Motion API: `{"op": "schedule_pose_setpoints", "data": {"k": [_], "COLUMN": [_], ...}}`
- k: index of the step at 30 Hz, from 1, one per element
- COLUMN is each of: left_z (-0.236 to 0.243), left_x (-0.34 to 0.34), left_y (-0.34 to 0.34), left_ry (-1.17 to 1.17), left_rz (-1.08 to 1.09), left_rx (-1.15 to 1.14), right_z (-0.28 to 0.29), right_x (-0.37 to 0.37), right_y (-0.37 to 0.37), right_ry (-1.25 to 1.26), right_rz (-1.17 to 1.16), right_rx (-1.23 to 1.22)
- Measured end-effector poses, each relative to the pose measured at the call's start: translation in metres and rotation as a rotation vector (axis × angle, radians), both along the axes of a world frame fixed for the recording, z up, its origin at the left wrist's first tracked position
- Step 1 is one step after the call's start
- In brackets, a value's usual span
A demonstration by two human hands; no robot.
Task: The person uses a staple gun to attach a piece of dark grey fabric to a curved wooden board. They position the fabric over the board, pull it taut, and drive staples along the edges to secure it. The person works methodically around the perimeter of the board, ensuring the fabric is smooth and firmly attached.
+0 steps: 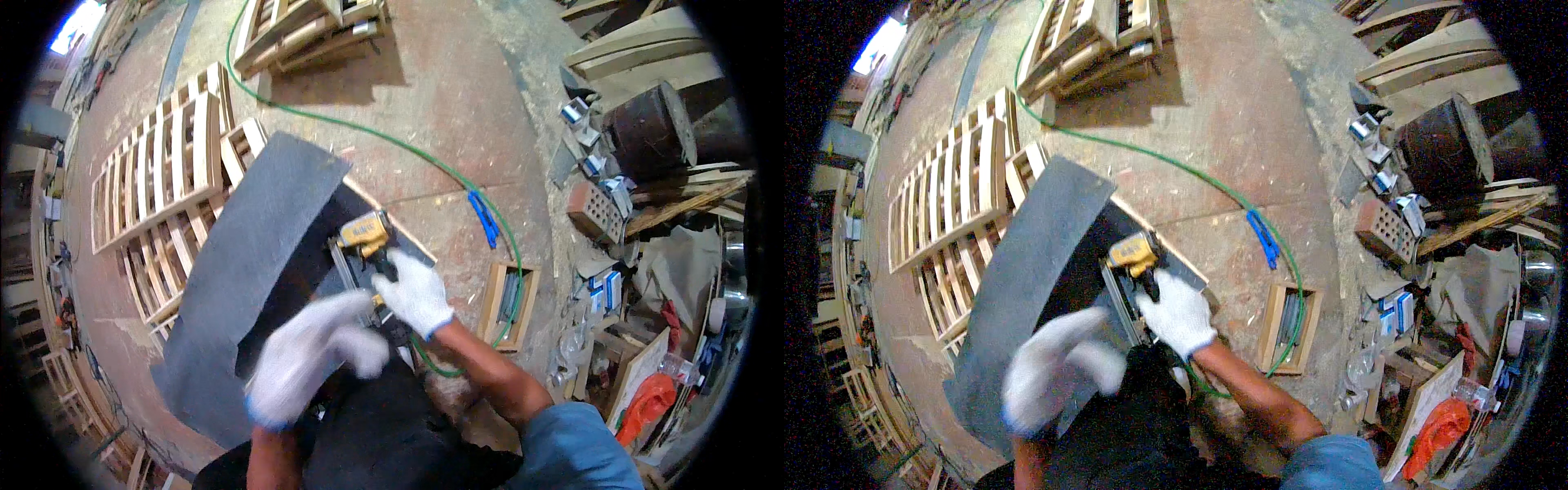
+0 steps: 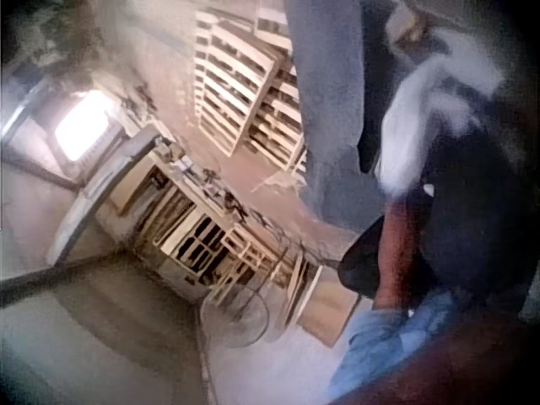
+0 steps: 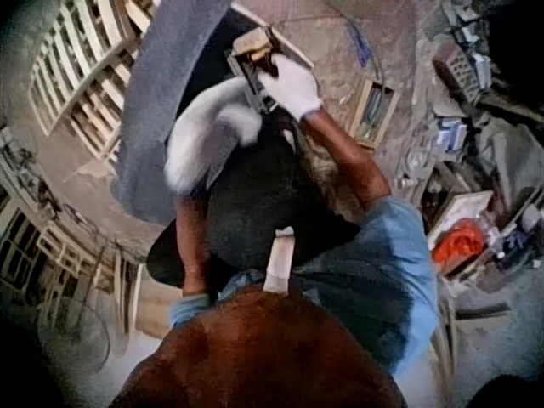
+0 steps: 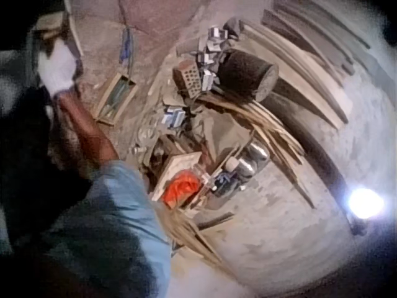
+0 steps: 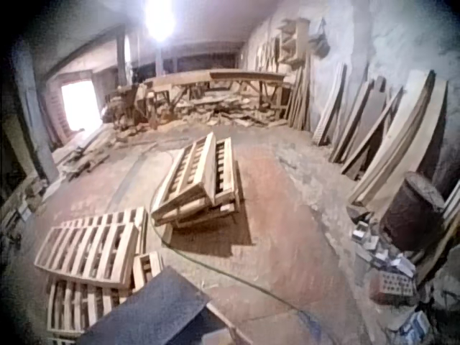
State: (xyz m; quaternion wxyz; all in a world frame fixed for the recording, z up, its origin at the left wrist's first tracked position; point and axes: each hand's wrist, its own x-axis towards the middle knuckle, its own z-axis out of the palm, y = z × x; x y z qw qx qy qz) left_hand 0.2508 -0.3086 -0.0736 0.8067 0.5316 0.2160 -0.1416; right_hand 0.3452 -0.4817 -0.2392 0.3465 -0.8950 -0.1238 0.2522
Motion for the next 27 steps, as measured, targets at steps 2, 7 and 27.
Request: {"op": "schedule_pose_setpoints", "data": {"k": [2, 7, 27], "left_z": [0.083, 0.142, 0.163], "left_x": [-0.025, -0.022, -0.016], "left_y": [-0.006, -0.019, -0.162], "left_ry": [-0.291, -0.659, -0.782], "left_rz": [0.134, -0.191, -0.445], "left_rx": [-0.275, 0.207, 0.881], "right_z": [0.018, 0.048, 0.046], "right_x": [-0.024, -0.055, -0.199], "right_y": [-0.012, -0.085, -0.38], "right_ry": [-0.179, 0.08, 0.074], "right_rz": [-0.033, 0.028, -0.333], "right_rx": [0.116, -0.046, -0.289]}}
